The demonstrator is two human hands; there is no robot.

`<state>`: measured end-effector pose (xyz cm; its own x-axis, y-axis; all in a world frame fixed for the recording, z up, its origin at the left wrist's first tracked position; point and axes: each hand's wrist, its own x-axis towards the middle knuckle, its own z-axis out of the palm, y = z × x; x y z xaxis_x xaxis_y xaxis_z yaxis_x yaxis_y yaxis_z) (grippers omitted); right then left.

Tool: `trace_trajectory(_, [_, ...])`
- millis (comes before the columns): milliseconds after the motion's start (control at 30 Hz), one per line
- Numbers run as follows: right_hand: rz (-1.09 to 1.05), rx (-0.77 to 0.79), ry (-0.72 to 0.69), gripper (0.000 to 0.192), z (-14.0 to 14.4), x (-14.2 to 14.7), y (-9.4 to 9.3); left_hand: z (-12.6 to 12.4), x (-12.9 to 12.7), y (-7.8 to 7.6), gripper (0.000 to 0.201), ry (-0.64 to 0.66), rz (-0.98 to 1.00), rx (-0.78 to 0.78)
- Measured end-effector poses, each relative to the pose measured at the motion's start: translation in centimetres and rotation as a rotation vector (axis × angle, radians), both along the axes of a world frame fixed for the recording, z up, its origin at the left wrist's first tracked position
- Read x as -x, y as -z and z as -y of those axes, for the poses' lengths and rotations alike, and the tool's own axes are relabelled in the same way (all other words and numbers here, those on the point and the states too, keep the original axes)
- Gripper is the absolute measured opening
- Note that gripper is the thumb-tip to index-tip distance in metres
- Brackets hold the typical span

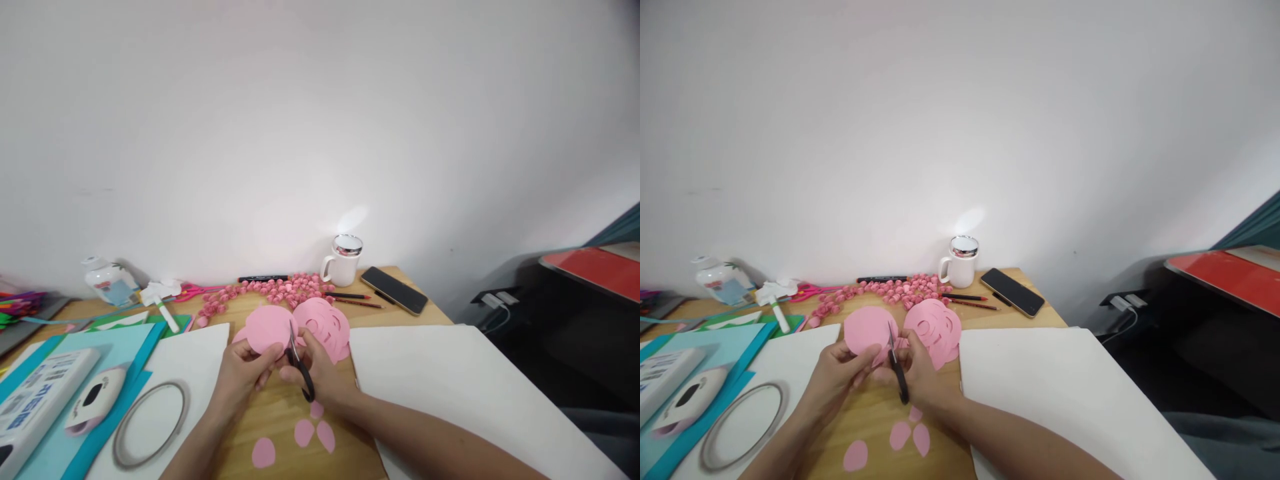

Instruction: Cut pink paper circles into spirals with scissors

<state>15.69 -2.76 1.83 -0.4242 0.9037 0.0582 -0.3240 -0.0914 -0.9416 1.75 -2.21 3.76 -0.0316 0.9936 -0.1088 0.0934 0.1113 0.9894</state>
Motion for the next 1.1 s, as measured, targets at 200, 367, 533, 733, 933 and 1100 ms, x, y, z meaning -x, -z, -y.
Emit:
trace_trajectory(200, [0.091,-0.008,0.068,0.052,-0.3,0.0,1.2,-0.1,0.3,0.3,0.034,0.009,-0.003,-0.006])
trace_trajectory(367, [0.133,-0.022,0.07,0.049,-0.5,0.0,2.0,-0.1,0.3,0.1,0.033,0.002,-0.004,-0.014])
trace_trajectory(533, [0.149,-0.017,0.063,0.048,-0.6,-0.1,2.4,-0.2,0.2,0.1,0.034,0.013,0.007,-0.026])
trace_trajectory(733, [0.125,-0.013,0.065,0.048,-0.7,0.0,2.3,-0.2,0.4,0.1,0.03,0.014,0.034,-0.036])
trace_trajectory(933, [0.118,-0.008,0.058,0.044,-0.6,0.1,2.5,-0.1,0.3,0.1,0.032,0.051,0.112,-0.035])
trace_trajectory(1100, [0.171,-0.038,-0.021,0.045,-0.3,-0.2,2.4,-0.2,0.2,0.3,0.041,0.012,0.084,-0.03])
